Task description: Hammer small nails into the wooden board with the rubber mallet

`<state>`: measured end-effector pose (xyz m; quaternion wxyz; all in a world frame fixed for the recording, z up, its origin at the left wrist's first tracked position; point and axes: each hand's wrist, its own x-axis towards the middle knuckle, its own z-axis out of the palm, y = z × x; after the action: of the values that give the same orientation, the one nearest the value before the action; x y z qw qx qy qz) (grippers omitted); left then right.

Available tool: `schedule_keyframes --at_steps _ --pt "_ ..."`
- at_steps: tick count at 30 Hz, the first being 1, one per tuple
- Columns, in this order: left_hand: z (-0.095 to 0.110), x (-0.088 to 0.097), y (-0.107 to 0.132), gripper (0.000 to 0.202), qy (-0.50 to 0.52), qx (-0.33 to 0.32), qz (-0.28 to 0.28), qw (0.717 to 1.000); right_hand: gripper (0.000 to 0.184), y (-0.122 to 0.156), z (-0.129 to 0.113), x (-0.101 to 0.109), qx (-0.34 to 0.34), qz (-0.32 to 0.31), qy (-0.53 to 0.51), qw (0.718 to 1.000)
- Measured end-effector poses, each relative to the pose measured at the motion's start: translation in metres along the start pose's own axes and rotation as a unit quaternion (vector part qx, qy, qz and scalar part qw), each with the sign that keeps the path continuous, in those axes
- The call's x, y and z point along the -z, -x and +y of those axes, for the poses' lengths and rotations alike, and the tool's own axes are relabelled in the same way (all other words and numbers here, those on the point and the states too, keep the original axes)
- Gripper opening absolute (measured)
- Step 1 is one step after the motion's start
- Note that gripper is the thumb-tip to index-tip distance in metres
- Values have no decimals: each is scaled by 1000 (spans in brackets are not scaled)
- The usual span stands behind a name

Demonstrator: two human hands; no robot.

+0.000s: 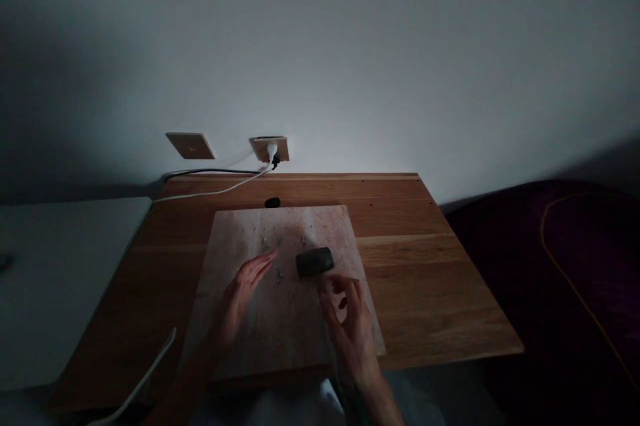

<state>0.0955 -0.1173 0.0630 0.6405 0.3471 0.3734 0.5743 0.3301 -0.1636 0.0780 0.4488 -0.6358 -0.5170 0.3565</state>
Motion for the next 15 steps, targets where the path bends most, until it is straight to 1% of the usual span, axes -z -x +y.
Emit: schedule_keyframes --at_steps 3,5,8,10,12,15 --pt "-8 7 0 49 33 29 13 999 21 -1 5 -8 65 1 73 995" --pt "-12 10 1 48 40 30 13 999 20 -1 8 -12 81 11 101 992" --pt "-13 14 1 47 36 23 8 999 23 -2 11 -15 85 16 128 988" --pt "-12 17 0 46 35 26 16 999 24 -3 12 -15 87 14 146 985" --pt "-11 19 -1 45 26 25 23 999 19 -5 14 -14 80 8 172 982" --pt "-9 22 -2 40 25 26 25 999 14 -9 15 -12 49 4 195 980"
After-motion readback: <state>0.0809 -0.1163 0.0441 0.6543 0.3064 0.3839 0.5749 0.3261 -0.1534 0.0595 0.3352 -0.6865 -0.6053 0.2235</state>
